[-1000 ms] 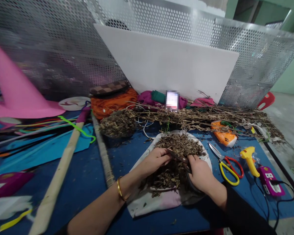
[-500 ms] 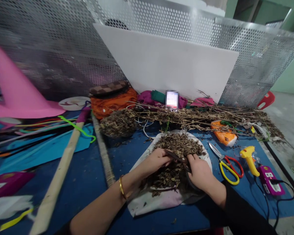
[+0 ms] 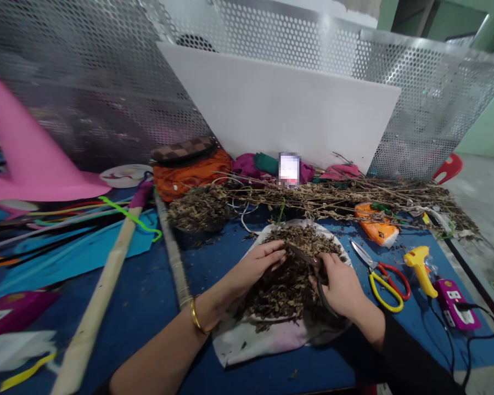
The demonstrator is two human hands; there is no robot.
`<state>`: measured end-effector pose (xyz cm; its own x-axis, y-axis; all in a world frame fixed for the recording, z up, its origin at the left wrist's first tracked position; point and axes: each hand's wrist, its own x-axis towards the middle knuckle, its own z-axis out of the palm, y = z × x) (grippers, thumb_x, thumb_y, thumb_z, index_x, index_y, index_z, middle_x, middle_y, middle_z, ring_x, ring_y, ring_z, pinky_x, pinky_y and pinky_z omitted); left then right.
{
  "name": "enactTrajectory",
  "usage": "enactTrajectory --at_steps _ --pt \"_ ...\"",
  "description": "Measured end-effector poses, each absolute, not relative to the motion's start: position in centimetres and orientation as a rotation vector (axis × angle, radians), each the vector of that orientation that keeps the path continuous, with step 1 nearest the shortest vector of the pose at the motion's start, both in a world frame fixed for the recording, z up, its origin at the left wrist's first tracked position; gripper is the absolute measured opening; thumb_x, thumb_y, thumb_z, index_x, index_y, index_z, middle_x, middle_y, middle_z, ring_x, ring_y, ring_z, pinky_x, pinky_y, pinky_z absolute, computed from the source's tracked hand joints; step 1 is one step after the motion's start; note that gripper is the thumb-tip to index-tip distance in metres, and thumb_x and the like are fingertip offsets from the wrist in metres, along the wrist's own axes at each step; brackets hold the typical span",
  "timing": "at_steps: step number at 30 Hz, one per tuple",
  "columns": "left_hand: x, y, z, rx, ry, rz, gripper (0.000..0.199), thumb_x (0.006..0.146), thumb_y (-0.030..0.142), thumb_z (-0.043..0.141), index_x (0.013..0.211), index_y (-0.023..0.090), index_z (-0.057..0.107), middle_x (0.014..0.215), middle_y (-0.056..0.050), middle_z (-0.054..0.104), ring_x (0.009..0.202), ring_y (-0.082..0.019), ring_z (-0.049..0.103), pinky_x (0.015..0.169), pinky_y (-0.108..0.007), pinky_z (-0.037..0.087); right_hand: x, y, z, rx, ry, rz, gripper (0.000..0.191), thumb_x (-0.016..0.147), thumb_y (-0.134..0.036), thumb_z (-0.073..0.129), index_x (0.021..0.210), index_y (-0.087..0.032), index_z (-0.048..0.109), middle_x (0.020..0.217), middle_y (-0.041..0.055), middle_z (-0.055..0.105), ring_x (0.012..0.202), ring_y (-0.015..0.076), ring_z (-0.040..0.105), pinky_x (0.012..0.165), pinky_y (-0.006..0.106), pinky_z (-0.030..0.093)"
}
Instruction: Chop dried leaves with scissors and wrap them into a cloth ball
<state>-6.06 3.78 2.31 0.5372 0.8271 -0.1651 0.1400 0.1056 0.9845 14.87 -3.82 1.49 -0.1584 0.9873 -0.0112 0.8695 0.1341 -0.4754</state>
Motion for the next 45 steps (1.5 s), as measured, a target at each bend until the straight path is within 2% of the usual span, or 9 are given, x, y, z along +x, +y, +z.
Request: enactTrajectory --at_steps 2,12,20,22,27,35,40,45 --pt "-6.1 3.8 2.4 1.4 0.909 0.656 0.027 0.078 0.039 0.052 0.084 0.014 0.055 0.064 0.004 0.045 0.054 -0.008 0.037 0.051 -0.021 0.028 14.8 -3.8 1.6 -1.809 -2.143 0.547 0.041 0.086 -0.036 0.052 0.122 -0.019 0.046 0.109 0.0081 0.058 0.092 0.0203 0.058 0.076 0.028 0.04" --pt "-5.7 3.3 2.4 1.465 0.912 0.56 0.019 0.075 0.032 0.052 0.068 0.015 0.059 0.059 0.002 0.053 0.05 -0.01 0.037 0.048 -0.023 0.026 14.3 -3.7 1.5 -1.893 -2.272 0.476 0.033 0.086 -0.037 0.049 0.114 -0.018 0.05 0.102 0.0069 0.057 0.084 0.0188 0.057 0.068 0.027 0.035" --pt "-5.8 3.5 2.5 1.467 0.981 0.56 0.019 0.074 0.031 0.053 0.068 0.015 0.061 0.063 0.0 0.059 0.049 -0.01 0.045 0.05 -0.023 0.034 14.6 -3.5 1.1 -1.89 -2.285 0.542 0.028 0.083 -0.023 0.049 0.11 -0.018 0.051 0.1 0.0065 0.06 0.087 0.0185 0.056 0.069 0.025 0.034" --pt "-5.8 3.7 2.3 1.509 1.012 0.573 0.018 0.072 0.032 0.053 0.068 0.016 0.06 0.061 0.001 0.058 0.05 -0.012 0.046 0.05 -0.024 0.035 14.6 -3.6 1.2 -1.904 -2.273 0.546 0.025 0.083 -0.022 0.049 0.107 -0.019 0.052 0.099 0.0062 0.06 0.085 0.0181 0.056 0.068 0.025 0.034" --pt "-5.7 3.4 2.3 1.588 1.063 0.586 0.018 0.069 0.031 0.048 0.057 0.018 0.052 0.052 0.003 0.047 0.052 -0.012 0.039 0.05 -0.024 0.029 14.4 -3.8 1.6 -1.911 -2.271 0.51 0.026 0.083 -0.025 0.048 0.108 -0.019 0.051 0.1 0.0067 0.059 0.086 0.0187 0.056 0.07 0.025 0.035" --pt "-5.1 3.0 2.4 1.518 1.052 0.607 0.021 0.067 0.036 0.048 0.057 0.018 0.051 0.053 0.004 0.043 0.053 -0.011 0.034 0.051 -0.024 0.027 14.1 -3.7 1.0 -1.92 -2.277 0.558 0.033 0.078 -0.016 0.046 0.111 -0.017 0.048 0.104 0.0083 0.058 0.092 0.0199 0.056 0.076 0.027 0.039" --pt "-5.1 3.1 2.1 1.488 1.079 0.616 0.018 0.065 0.033 0.048 0.054 0.019 0.048 0.05 0.005 0.04 0.051 -0.011 0.032 0.05 -0.024 0.025 14.0 -3.6 1.0 -1.911 -2.256 0.573 0.031 0.08 -0.017 0.044 0.11 -0.017 0.049 0.101 0.0082 0.058 0.091 0.0202 0.056 0.075 0.027 0.04" --pt "-4.9 2.9 2.0 1.531 1.045 0.604 0.014 0.062 0.029 0.045 0.056 0.018 0.05 0.053 0.003 0.043 0.054 -0.011 0.033 0.051 -0.023 0.025 13.9 -3.7 1.1 -1.936 -2.263 0.513 0.044 0.074 -0.016 0.05 0.117 -0.016 0.045 0.11 0.01 0.054 0.094 0.0213 0.056 0.078 0.029 0.04"
